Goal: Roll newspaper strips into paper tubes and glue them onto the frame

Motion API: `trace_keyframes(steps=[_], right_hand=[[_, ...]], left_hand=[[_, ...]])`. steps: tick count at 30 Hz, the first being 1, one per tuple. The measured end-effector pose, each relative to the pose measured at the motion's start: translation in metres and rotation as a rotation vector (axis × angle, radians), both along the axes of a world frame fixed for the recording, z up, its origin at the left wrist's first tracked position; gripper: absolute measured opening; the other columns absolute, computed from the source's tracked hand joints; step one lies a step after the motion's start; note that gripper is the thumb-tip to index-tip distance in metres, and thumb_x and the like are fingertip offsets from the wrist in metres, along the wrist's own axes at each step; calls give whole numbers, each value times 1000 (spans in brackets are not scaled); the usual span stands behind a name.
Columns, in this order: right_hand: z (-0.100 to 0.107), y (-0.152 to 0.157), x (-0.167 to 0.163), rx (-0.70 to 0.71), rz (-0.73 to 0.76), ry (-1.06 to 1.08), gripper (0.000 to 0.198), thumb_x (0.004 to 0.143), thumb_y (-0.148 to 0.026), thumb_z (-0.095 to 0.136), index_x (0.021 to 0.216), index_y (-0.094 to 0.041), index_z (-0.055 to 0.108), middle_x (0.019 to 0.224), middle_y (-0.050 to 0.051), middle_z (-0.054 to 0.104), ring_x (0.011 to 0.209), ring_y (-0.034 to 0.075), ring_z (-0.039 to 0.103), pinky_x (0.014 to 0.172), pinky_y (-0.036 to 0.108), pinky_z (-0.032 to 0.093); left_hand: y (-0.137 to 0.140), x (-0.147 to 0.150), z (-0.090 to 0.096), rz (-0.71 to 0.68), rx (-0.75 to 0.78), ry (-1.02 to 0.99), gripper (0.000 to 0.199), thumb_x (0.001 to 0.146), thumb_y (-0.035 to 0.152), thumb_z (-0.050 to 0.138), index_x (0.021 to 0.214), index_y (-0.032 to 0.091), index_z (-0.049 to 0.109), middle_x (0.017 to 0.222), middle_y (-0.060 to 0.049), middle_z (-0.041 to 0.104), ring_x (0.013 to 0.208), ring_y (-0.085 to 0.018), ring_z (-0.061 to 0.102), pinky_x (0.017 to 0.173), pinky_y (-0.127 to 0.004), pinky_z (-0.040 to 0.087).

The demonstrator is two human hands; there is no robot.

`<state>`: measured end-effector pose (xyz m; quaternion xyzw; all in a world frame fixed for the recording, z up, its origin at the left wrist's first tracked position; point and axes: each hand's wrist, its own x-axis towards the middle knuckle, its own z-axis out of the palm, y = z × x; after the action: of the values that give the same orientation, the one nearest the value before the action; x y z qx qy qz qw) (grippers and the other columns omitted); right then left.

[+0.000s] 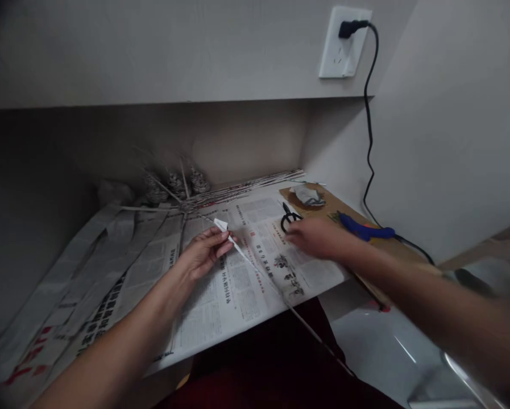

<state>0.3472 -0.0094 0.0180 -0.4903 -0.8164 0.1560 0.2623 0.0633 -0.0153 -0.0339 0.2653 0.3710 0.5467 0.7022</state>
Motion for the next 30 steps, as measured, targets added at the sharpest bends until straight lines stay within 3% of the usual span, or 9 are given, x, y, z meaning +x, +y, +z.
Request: trace_keyframes(steps=[2, 6, 13, 15, 17, 21, 23, 26, 30], right_hand=[[-15, -9, -59, -133, 163, -18, 20, 78, -41, 62, 79, -22, 67, 73, 4, 66, 64, 15, 57, 59, 26, 37], [-43, -14, -124, -250, 125, 193, 34, 84, -47, 50, 70, -18, 58, 60, 0, 55, 52, 11, 48, 49, 23, 33], [-51, -8, -121, -993, 293, 760, 39, 83, -56, 49, 77, -17, 51, 52, -6, 40, 41, 7, 35, 41, 21, 28], [-51, -11, -119, -1082, 313, 794, 40, 84, -57, 47, 80, -18, 49, 53, -7, 38, 41, 7, 34, 42, 21, 27], [-51, -15, -119, -961, 283, 713, 38, 84, -56, 47, 82, -18, 48, 55, -5, 42, 43, 8, 38, 43, 22, 30], [-50, -25, -120, -278, 132, 343, 27, 87, -44, 49, 76, -19, 49, 64, -1, 51, 57, 12, 48, 57, 25, 35], [-49, -28, -120, -85, 97, 211, 26, 90, -38, 44, 75, -18, 52, 66, 0, 54, 61, 13, 49, 61, 27, 34], [-48, -28, -120, -194, 104, 249, 29, 92, -39, 39, 81, -19, 56, 63, 0, 53, 56, 11, 48, 56, 25, 35], [-51, -20, -120, -673, 198, 552, 36, 90, -48, 38, 80, -18, 54, 52, -4, 45, 41, 8, 39, 43, 22, 32]], left_hand=[[1, -2, 0, -14, -4, -11, 13, 70, 3, 66, 77, 11, 58, 77, -6, 67, 73, -17, 69, 65, -22, 58], [5, -8, -1, -33, -6, -26, 9, 73, 3, 63, 78, 11, 60, 77, -6, 67, 71, -13, 68, 65, -20, 57], [6, -10, 0, -81, -4, -40, 10, 71, 6, 68, 77, 11, 62, 77, -5, 67, 73, -12, 66, 70, -19, 56], [5, -9, 1, -85, -6, -45, 10, 71, 6, 68, 77, 11, 62, 77, -5, 67, 73, -12, 66, 70, -19, 56], [5, -9, 1, -79, -11, -44, 10, 71, 5, 67, 76, 11, 61, 76, -5, 67, 73, -13, 67, 69, -19, 56], [6, -8, -1, -38, -27, -23, 8, 74, 4, 63, 75, 11, 60, 76, -5, 67, 72, -12, 67, 66, -18, 56], [6, -8, -2, -31, -26, -17, 8, 74, 4, 63, 76, 12, 60, 77, -5, 67, 73, -11, 67, 67, -18, 56], [6, -9, -2, -27, -15, -14, 9, 73, 5, 65, 77, 12, 60, 77, -5, 67, 74, -11, 67, 68, -18, 55], [5, -9, -1, -56, 13, -13, 9, 73, 8, 67, 78, 11, 62, 79, -6, 67, 75, -12, 67, 67, -16, 55]])
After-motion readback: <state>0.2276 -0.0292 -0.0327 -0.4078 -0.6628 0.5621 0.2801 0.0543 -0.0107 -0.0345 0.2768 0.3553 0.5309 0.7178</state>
